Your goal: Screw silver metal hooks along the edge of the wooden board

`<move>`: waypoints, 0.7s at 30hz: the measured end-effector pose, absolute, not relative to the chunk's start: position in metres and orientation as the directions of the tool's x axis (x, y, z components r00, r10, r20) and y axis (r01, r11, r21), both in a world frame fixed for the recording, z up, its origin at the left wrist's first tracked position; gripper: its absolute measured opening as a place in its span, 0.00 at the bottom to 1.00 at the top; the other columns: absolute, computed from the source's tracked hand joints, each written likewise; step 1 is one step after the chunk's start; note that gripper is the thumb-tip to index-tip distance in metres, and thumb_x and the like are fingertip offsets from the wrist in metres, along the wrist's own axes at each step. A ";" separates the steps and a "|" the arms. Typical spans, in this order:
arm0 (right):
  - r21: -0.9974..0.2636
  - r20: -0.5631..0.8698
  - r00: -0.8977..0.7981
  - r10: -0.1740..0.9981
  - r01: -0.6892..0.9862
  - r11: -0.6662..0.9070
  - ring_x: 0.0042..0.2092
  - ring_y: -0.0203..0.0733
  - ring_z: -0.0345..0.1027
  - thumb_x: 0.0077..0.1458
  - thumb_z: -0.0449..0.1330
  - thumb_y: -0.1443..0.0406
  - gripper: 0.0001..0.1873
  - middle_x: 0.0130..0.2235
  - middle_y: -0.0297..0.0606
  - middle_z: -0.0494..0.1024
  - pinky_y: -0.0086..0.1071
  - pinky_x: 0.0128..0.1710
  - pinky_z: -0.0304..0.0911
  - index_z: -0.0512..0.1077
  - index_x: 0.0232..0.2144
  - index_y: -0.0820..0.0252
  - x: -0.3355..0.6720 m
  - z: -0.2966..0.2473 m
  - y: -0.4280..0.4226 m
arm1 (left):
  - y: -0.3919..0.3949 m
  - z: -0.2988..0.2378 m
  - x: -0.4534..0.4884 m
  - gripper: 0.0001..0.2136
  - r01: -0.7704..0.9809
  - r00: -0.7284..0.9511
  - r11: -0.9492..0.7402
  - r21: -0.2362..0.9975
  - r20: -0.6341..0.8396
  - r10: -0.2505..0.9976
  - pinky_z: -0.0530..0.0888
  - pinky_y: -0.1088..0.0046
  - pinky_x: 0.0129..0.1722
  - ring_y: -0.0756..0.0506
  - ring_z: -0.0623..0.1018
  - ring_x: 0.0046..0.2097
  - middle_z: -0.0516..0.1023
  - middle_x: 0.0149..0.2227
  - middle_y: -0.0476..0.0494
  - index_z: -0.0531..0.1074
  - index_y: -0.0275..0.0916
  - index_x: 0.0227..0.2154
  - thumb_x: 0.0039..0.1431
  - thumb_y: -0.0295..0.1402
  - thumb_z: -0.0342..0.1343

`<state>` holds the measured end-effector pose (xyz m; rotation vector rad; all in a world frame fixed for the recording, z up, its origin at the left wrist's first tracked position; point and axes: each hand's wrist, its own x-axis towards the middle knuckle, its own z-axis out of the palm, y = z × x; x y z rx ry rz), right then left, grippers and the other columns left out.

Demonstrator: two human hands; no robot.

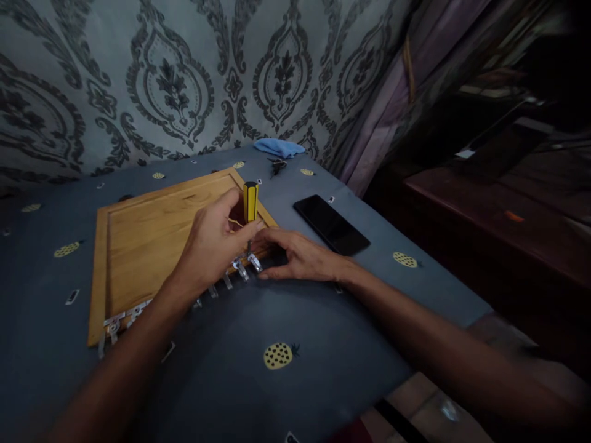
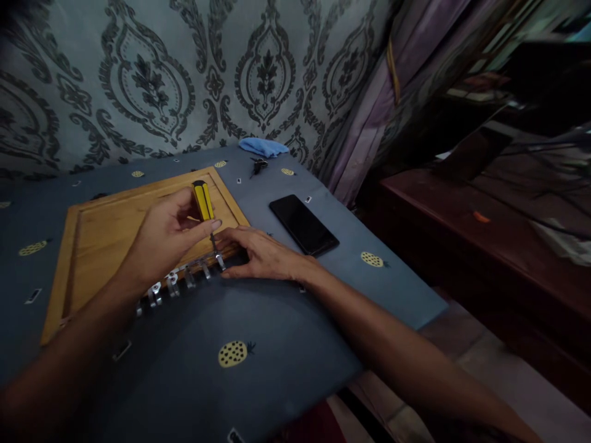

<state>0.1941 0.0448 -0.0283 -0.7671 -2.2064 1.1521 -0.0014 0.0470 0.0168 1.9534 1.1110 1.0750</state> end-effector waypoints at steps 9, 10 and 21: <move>-0.821 0.188 -0.698 0.691 0.274 0.500 0.55 0.45 0.74 0.55 0.70 0.60 0.24 0.53 0.45 0.78 0.43 0.58 0.70 0.70 0.51 0.61 0.195 -0.025 0.044 | 0.051 0.018 -0.008 0.06 0.341 0.294 -0.418 0.842 0.327 0.898 0.77 0.63 0.42 0.44 0.78 0.35 0.75 0.32 0.48 0.70 0.41 0.34 0.53 0.30 0.59; -0.821 0.188 -0.698 0.691 0.275 0.501 0.55 0.45 0.74 0.55 0.70 0.60 0.24 0.53 0.45 0.78 0.43 0.58 0.70 0.70 0.51 0.61 0.195 -0.025 0.044 | 0.051 0.019 -0.009 0.07 0.341 0.296 -0.421 0.840 0.329 0.897 0.77 0.63 0.43 0.44 0.78 0.36 0.75 0.32 0.48 0.71 0.41 0.36 0.52 0.29 0.59; -0.829 0.169 -0.693 0.701 0.284 0.481 0.55 0.46 0.74 0.55 0.70 0.61 0.28 0.54 0.47 0.77 0.44 0.58 0.70 0.68 0.54 0.64 0.195 -0.026 0.044 | 0.049 0.018 -0.005 0.04 0.293 0.350 -0.428 0.855 0.320 0.880 0.78 0.66 0.39 0.46 0.76 0.34 0.77 0.32 0.47 0.73 0.39 0.34 0.55 0.33 0.58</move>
